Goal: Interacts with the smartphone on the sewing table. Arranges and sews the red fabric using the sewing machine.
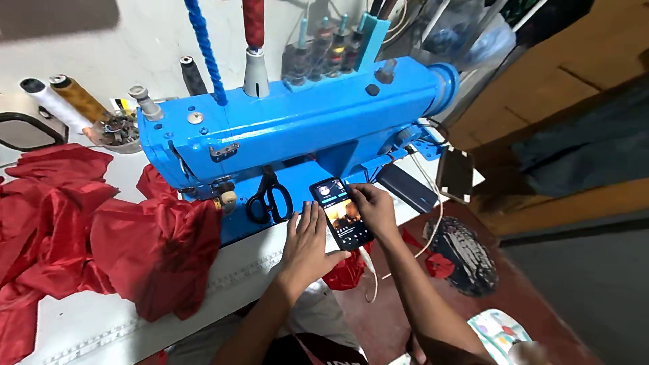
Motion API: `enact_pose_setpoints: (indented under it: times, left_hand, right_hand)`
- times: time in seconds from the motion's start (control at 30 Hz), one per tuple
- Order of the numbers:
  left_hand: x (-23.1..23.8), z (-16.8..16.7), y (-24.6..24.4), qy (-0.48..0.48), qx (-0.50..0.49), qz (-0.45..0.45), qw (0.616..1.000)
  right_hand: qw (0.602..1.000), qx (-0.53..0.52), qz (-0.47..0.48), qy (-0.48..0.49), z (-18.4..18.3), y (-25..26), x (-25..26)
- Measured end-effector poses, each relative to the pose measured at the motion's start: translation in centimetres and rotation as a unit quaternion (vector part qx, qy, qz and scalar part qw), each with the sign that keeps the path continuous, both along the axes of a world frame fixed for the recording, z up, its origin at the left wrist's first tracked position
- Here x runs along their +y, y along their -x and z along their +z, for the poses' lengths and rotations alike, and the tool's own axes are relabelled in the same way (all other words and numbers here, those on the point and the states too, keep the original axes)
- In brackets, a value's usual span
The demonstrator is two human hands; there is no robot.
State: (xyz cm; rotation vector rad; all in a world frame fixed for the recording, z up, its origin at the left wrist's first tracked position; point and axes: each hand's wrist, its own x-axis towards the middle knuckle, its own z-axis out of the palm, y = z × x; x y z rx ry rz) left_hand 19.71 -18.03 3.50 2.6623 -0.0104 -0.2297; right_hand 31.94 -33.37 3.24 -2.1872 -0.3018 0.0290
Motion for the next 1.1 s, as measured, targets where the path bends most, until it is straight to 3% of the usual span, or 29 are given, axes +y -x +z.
enact_pose_setpoints:
  times: [0.3,0.47,0.77,1.1]
  left_hand:
    - [0.0,0.1,0.0,-0.002,0.003,0.001,1.0]
    - [-0.1,-0.1,0.1,-0.016,0.003,0.001,1.0]
    - [0.0,-0.5,0.3,-0.012,-0.013,0.004,1.0]
    - [0.0,-0.5,0.3,-0.018,-0.013,0.006,1.0]
  right_hand:
    - [0.999,-0.01,-0.001,0.048,0.8,0.5,0.8]
    - [0.999,0.022,0.033,-0.02,0.2,-1.5,-0.8]
    - [0.992,-0.019,0.102,-0.067,-1.1,-1.8,-2.5]
    - [0.989,-0.039,0.097,-0.102,-2.2,-1.3,-2.8]
